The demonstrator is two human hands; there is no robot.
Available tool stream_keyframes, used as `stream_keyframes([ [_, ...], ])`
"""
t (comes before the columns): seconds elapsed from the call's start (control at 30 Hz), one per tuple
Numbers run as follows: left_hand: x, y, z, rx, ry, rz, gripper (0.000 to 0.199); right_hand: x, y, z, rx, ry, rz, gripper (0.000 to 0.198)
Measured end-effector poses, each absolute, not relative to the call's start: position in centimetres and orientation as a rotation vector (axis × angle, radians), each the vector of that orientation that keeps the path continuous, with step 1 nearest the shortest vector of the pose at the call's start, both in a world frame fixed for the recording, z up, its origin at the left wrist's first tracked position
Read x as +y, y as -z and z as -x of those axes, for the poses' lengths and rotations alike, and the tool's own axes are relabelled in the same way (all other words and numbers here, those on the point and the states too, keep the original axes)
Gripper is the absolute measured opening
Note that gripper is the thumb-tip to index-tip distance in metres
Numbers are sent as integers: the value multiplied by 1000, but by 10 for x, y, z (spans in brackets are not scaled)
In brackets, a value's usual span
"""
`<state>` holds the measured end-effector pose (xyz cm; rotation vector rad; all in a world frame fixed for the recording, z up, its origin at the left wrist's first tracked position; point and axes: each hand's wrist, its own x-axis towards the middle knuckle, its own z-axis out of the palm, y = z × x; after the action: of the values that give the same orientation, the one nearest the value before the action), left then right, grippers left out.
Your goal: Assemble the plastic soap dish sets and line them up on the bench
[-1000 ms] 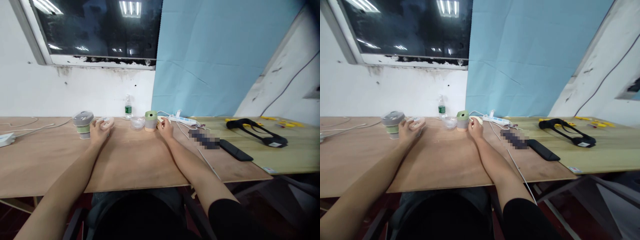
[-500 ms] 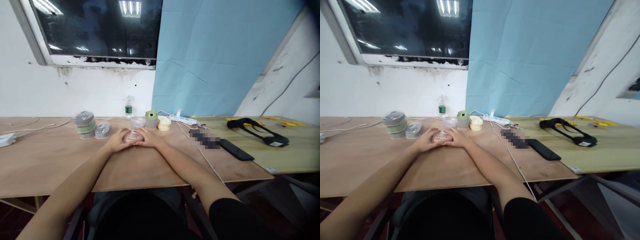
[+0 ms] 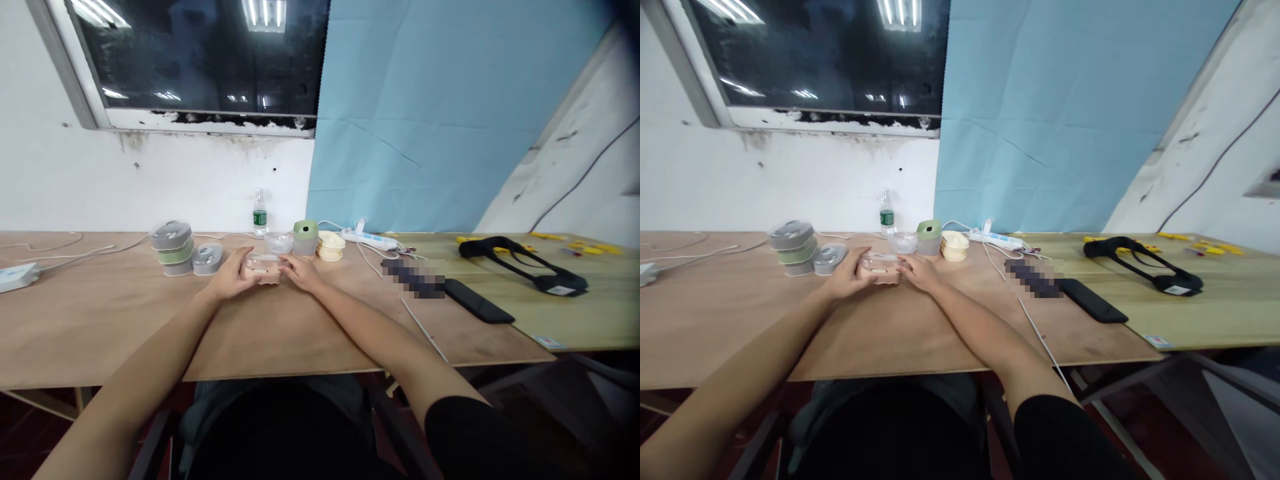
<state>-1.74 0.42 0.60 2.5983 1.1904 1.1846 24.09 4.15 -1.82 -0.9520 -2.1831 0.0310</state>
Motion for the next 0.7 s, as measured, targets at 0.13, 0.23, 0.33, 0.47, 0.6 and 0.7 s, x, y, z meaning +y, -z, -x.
stream_keyframes([
  [0.13, 4, -6, 17, 1208, -1157, -2527, 91, 39, 17, -238, -2074, -45, 996, 42],
  [0.23, 3, -6, 16, 1186, -1141, -2474, 100, 37, 16, -236, -1998, -66, 1000, 39],
  [0.33, 4, -3, 16, 1137, -1114, -2360, 105, 36, 16, -233, -1927, -85, 1022, 36],
  [0.47, 13, 2, 15, 1111, -1267, -2102, 68, 35, 16, -226, -1889, -154, 1021, 33],
  [0.6, 26, 2, 18, 1189, -1564, -1714, 48, 28, 15, -220, -1996, -97, 902, 42],
  [0.7, 29, -4, 22, 1247, -1661, -1501, 46, 23, 15, -217, -2142, 63, 737, 40],
])
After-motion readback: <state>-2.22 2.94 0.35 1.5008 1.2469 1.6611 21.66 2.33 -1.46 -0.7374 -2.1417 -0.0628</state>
